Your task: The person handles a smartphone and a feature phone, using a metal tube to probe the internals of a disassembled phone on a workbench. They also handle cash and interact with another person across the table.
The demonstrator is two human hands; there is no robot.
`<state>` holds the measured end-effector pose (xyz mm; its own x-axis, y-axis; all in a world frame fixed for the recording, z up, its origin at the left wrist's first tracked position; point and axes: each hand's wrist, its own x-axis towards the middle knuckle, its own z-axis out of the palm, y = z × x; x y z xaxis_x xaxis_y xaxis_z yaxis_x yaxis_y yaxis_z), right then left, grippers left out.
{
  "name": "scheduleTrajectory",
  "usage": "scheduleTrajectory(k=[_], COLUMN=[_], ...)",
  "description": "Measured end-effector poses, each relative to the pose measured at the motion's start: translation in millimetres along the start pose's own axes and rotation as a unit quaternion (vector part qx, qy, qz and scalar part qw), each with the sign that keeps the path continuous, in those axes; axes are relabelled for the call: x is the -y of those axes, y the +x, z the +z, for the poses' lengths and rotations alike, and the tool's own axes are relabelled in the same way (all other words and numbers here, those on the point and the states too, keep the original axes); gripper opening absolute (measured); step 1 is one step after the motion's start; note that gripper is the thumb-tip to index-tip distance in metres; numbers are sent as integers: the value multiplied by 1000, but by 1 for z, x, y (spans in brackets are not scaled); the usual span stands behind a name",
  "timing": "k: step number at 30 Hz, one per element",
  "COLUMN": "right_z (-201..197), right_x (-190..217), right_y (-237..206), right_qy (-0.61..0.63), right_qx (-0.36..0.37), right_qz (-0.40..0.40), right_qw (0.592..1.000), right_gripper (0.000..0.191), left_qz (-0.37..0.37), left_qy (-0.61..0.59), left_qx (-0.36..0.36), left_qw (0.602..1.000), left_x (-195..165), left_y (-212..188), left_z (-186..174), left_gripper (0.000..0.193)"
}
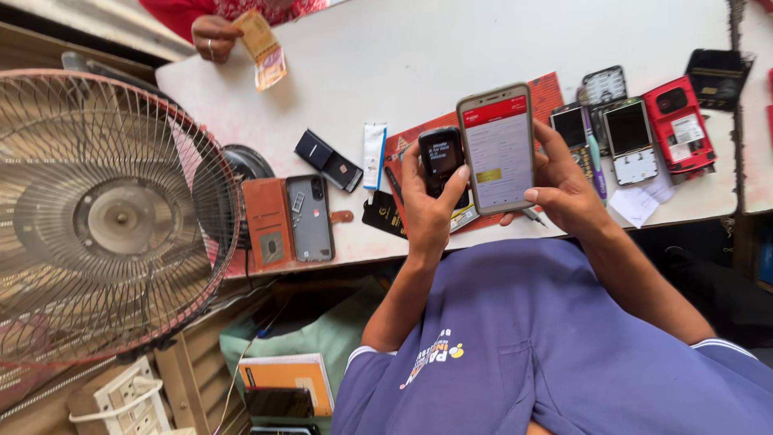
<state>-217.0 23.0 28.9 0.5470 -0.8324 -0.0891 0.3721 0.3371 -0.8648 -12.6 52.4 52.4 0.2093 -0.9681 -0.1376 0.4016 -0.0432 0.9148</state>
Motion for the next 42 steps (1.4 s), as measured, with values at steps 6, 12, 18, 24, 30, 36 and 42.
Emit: scheduleTrajectory(k=[6, 12, 18, 24, 30, 36, 42], right_z=[5, 6, 4, 1, -2, -2, -1], right_x=[-3, -1, 0, 0, 2, 3, 3], right_y=[-5, -1, 1, -1, -2, -6, -4], right_qy=[-133, -105, -22, 13, 30, 24, 21], right_qx=[9, -9, -2, -21, 12, 11, 16], right_qz=[-6, 0, 5, 3, -21, -31, -42], right_qw=[991, 994, 1000, 1000, 999, 999, 999], right_gripper=[97, 95, 94, 92, 94, 91, 90], left_qz=[-3, 8, 13, 13, 14, 22, 24], left_qy=[65, 11, 10, 36, 39, 42, 47], left_qx=[-43, -26, 12, 36, 42, 45, 48], left_qw=[997, 1000, 1000, 999, 998, 998, 997], left_x=[0, 9, 11, 9, 6, 3, 2], left_y=[8, 6, -1, -5, -10, -13, -13], left_z=[2, -4, -12, -12, -12, -12, -12], left_gripper=[48, 44, 56, 64, 64, 65, 65])
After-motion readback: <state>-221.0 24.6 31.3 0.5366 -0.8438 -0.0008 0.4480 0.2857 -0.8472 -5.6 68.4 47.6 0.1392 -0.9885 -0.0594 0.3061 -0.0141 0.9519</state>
